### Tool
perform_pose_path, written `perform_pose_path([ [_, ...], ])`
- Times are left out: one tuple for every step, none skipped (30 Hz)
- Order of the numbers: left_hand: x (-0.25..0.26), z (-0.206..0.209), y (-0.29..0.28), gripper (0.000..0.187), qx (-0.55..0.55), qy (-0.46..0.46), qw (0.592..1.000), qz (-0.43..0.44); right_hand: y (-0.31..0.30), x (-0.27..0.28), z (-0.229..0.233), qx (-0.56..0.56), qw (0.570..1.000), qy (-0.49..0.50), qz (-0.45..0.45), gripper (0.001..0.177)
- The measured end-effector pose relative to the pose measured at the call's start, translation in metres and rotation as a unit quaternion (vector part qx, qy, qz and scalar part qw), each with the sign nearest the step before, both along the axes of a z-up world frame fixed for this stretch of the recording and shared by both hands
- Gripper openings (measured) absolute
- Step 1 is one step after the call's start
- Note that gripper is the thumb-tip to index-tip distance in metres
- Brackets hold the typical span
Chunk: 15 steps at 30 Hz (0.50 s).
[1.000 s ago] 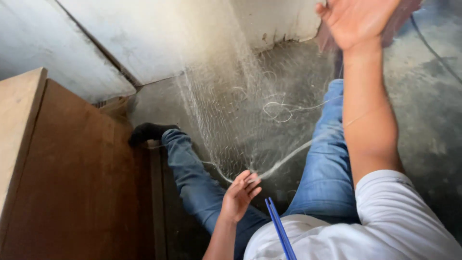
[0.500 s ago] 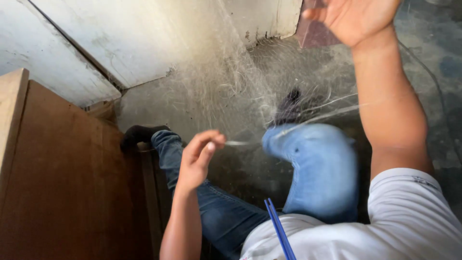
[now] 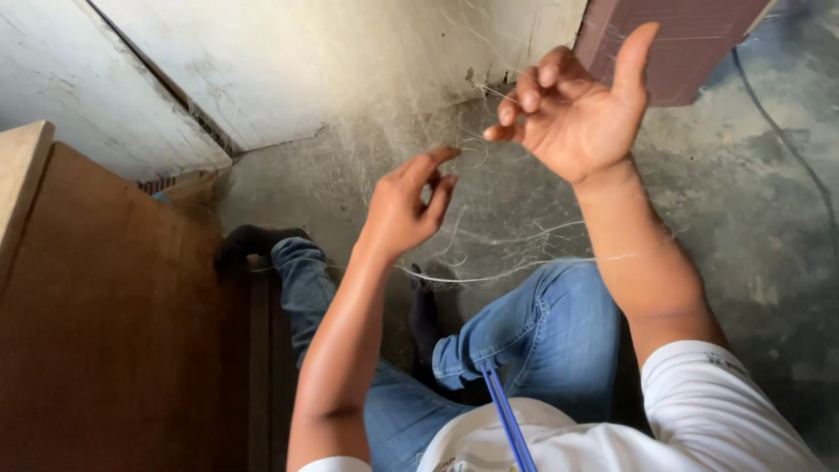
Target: Repairing a fishing net by spreading it out and trimming threads with a nail clipper while sitting on the floor
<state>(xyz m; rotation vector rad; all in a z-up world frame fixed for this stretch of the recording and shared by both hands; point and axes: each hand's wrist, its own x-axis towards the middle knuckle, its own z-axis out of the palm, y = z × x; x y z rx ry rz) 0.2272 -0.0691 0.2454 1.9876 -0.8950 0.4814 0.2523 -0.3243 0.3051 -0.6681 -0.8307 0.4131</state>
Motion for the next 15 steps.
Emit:
perform_pose_path([
  [0.002,0.000,-0.001,0.030,0.018,-0.035,0.999,0.010,-0.014,0.011,-0.003,-0.001,1.000,-0.001,-0.005,0.074],
  [0.005,0.000,0.000,0.023,0.038,-0.067,0.997,0.017,-0.026,0.020,-0.007,0.000,1.000,-0.001,-0.013,0.075],
  [0.006,0.000,0.001,0.023,0.042,-0.060,0.997,0.020,-0.035,0.029,-0.011,0.002,1.000,0.006,-0.009,0.075],
  [0.006,0.000,-0.002,0.025,0.072,-0.082,0.993,0.043,-0.048,0.036,-0.014,-0.013,0.998,0.029,-0.045,0.074],
  [0.006,0.000,-0.005,0.028,0.102,-0.104,0.987,0.066,-0.060,0.043,-0.018,-0.029,0.995,0.053,-0.082,0.073],
  [0.007,-0.001,-0.007,0.028,0.104,-0.100,0.987,0.070,-0.067,0.052,-0.023,-0.028,0.995,0.057,-0.077,0.073],
  [0.008,-0.001,-0.007,0.031,0.130,-0.100,0.982,0.094,-0.072,0.060,-0.029,-0.026,0.996,0.053,-0.068,0.073],
  [0.007,-0.001,-0.008,0.034,0.157,-0.098,0.976,0.119,-0.078,0.067,-0.034,-0.023,0.997,0.050,-0.058,0.074],
  [0.006,0.002,-0.015,0.034,0.160,-0.092,0.975,0.124,-0.082,0.072,-0.036,-0.022,0.997,0.055,-0.052,0.074],
  [0.004,0.003,-0.019,0.034,0.161,-0.088,0.975,0.124,-0.084,0.076,-0.039,-0.020,0.997,0.049,-0.056,0.074],
  [0.002,0.005,-0.024,0.034,0.162,-0.085,0.975,0.124,-0.086,0.079,-0.041,-0.018,0.997,0.042,-0.060,0.074],
  [0.003,0.003,-0.029,0.034,0.164,-0.083,0.975,0.129,-0.092,0.086,-0.045,-0.016,0.997,0.044,-0.055,0.074],
  [0.002,0.001,-0.034,0.037,0.177,-0.073,0.972,0.134,-0.098,0.092,-0.049,-0.011,0.999,0.028,-0.038,0.073],
  [0.002,-0.002,-0.038,0.040,0.187,-0.064,0.970,0.139,-0.104,0.097,-0.052,-0.007,1.000,0.012,-0.022,0.072],
  [0.001,-0.006,-0.039,0.040,0.187,-0.062,0.970,0.143,-0.104,0.096,-0.052,-0.007,1.000,0.013,-0.017,0.072],
])
